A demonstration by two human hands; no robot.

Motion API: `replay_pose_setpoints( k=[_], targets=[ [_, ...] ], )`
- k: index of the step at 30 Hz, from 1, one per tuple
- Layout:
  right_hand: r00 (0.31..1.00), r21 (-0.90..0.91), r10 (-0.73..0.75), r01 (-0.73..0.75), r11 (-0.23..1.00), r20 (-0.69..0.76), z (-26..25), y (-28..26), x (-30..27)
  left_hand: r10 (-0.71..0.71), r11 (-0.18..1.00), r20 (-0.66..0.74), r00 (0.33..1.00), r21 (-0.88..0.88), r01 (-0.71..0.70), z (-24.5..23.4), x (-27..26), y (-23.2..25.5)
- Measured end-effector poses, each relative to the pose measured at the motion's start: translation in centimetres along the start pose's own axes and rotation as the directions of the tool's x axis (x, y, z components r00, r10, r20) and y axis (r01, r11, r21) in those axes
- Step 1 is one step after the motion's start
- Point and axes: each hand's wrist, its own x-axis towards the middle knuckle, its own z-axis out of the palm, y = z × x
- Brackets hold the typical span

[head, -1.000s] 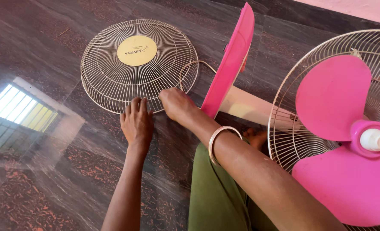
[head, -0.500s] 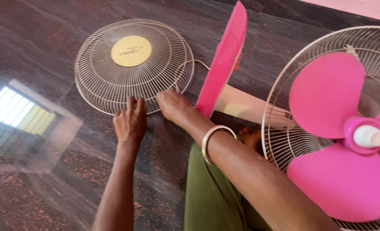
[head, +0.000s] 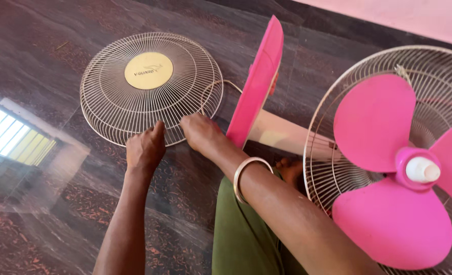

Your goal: The person assembles a pink electric fan by hand. They first tighten the central hub cap onto the fan blades, then attach the front wire cage, and finally secure the outer pink ring around the cage.

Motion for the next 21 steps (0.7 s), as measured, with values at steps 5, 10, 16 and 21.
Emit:
replay_pose_setpoints(
  k=[5,10,16,21],
  targets=[
    [1.000,-0.043,0.008,-0.007,0.999,0.017,0.1,0.2,0.2,-0.018,0.999,0.139,0.990,-0.024,0.022,-0.1,0.0,-0.5],
    [0.999,-0.097,0.039,-0.038,0.995,0.011,0.5,0.6,0.4,0.030,0.998,0.083,0.996,-0.053,-0.025,-0.2,-1.7,-0.7],
    [0.972,-0.176,0.171,-0.142,0.974,0.158,0.0,-0.3,0.6,0.048,0.998,0.101,0.994,-0.053,-0.042,0.8,-4.8,-1.0],
    [0.915,-0.215,0.323,-0.274,0.937,0.242,-0.5,-1.3,1.0,0.126,0.990,0.010,0.992,-0.070,-0.125,1.3,-7.4,-0.1]
  ],
)
